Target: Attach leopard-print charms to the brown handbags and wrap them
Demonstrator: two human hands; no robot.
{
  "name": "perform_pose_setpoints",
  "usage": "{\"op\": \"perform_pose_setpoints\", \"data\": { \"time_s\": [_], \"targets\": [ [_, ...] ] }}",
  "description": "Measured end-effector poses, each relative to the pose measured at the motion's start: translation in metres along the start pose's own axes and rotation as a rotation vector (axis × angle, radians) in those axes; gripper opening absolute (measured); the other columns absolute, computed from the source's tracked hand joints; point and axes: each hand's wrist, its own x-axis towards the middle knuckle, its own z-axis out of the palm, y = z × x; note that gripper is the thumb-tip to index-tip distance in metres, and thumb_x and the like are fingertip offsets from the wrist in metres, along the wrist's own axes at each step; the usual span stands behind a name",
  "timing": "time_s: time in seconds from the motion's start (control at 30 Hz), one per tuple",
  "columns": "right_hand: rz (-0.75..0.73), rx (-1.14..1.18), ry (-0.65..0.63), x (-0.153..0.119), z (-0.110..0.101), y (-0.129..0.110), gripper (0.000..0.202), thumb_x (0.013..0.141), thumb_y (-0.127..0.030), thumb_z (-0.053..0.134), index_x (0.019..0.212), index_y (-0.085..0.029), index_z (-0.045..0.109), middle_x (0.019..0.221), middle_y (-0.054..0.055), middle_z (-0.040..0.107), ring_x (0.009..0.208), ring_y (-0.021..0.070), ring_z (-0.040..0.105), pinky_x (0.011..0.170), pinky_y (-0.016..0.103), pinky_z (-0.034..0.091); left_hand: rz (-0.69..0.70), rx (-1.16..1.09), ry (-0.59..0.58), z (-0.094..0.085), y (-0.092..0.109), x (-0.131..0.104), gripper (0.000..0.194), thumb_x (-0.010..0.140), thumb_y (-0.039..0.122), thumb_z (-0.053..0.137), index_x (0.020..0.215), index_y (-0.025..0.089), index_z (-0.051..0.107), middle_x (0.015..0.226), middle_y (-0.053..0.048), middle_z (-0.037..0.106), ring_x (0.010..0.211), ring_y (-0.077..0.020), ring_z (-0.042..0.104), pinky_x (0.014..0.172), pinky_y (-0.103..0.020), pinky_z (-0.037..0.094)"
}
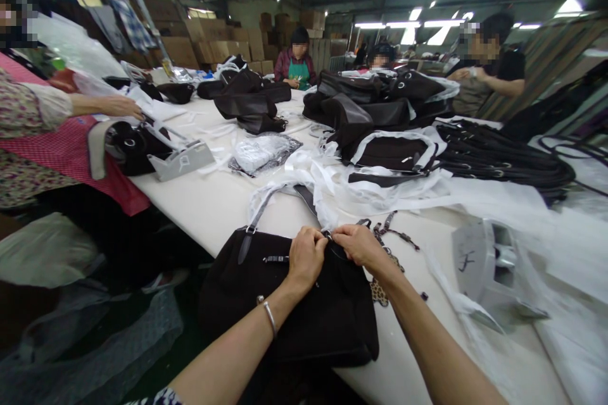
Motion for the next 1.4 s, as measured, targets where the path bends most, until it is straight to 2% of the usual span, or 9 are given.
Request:
{"op": "perform_pose_setpoints", "data": {
  "time_s": [0.23,0.47,0.63,0.8,1.0,1.13,1.23,1.4],
  "targets": [
    [-0.051,-0.292,0.014,0.004,-0.004,-0.008,0.020,0.080,-0.018,0.054,0.086,-0.018,0.073,0.039,-0.005,0.048,0.036,0.0089,0.047,0.040,0.018,0.031,-0.024,0.071,-0.112,0.004,-0.002,0.010,0.012,0.086,0.023,0.062,0.074,0.019,0.063,0.083,-0.002,0.064,0.080,-0.0177,0.059,0.078,-0.029,0.043],
    [0.016,-0.307,0.009,0.007,0.001,-0.005,0.018,0.081,-0.024,0.057,0.086,-0.018,0.074,0.041,-0.005,0.050,0.035,0.0078,0.044,0.039,0.017,0.030,0.057,0.012,-0.219,-0.007,-0.010,0.012,0.011,0.082,0.010,0.060,0.076,0.019,0.064,0.082,0.000,0.065,0.079,-0.0143,0.060,0.076,-0.024,0.044],
    [-0.008,-0.301,-0.027,0.008,0.002,-0.001,0.023,0.084,-0.026,0.053,0.087,-0.017,0.074,0.042,-0.005,0.050,0.034,0.0075,0.042,0.038,0.018,0.030,0.108,0.047,-0.221,-0.011,-0.009,0.011,0.013,0.082,0.007,0.055,0.077,0.019,0.060,0.083,-0.001,0.061,0.081,-0.0156,0.058,0.077,-0.025,0.044],
    [-0.059,-0.317,-0.019,0.009,-0.001,0.000,0.033,0.083,-0.018,0.044,0.095,-0.020,0.075,0.043,-0.004,0.052,0.035,0.0094,0.046,0.039,0.018,0.033,0.081,0.089,-0.184,0.001,-0.003,0.009,0.011,0.086,0.011,0.053,0.081,0.020,0.058,0.082,-0.002,0.061,0.080,-0.0179,0.058,0.076,-0.028,0.043],
    [0.007,-0.419,-0.017,0.010,-0.009,-0.008,0.034,0.081,-0.017,0.047,0.097,-0.024,0.076,0.045,-0.003,0.055,0.040,0.0104,0.051,0.045,0.019,0.036,0.031,0.104,-0.168,0.011,0.000,0.012,0.009,0.084,0.013,0.056,0.083,0.022,0.058,0.079,-0.001,0.064,0.078,-0.0189,0.061,0.074,-0.028,0.043],
    [0.001,-0.623,-0.039,0.010,-0.016,-0.026,0.026,0.076,-0.014,0.057,0.087,-0.026,0.078,0.047,-0.001,0.058,0.054,0.0122,0.060,0.054,0.019,0.038,0.022,0.076,-0.183,0.012,-0.003,0.015,0.010,0.083,0.013,0.056,0.082,0.021,0.060,0.081,0.000,0.066,0.080,-0.0187,0.062,0.077,-0.028,0.044],
    [0.016,-0.668,-0.067,0.013,-0.018,-0.035,0.022,0.073,-0.011,0.061,0.081,-0.022,0.077,0.047,0.000,0.058,0.052,0.0122,0.058,0.054,0.020,0.038,0.017,0.049,-0.188,0.011,-0.004,0.015,0.011,0.083,0.012,0.055,0.082,0.021,0.061,0.083,-0.001,0.067,0.082,-0.0190,0.062,0.081,-0.029,0.044],
    [-0.043,-0.633,-0.171,0.024,-0.019,-0.020,0.019,0.075,-0.015,0.057,0.075,-0.020,0.075,0.043,0.000,0.055,0.043,0.0140,0.056,0.046,0.021,0.035,0.006,0.040,-0.172,0.007,0.000,0.011,0.012,0.079,0.011,0.057,0.081,0.021,0.063,0.081,0.000,0.069,0.078,-0.0181,0.062,0.078,-0.029,0.047]
  ]
}}
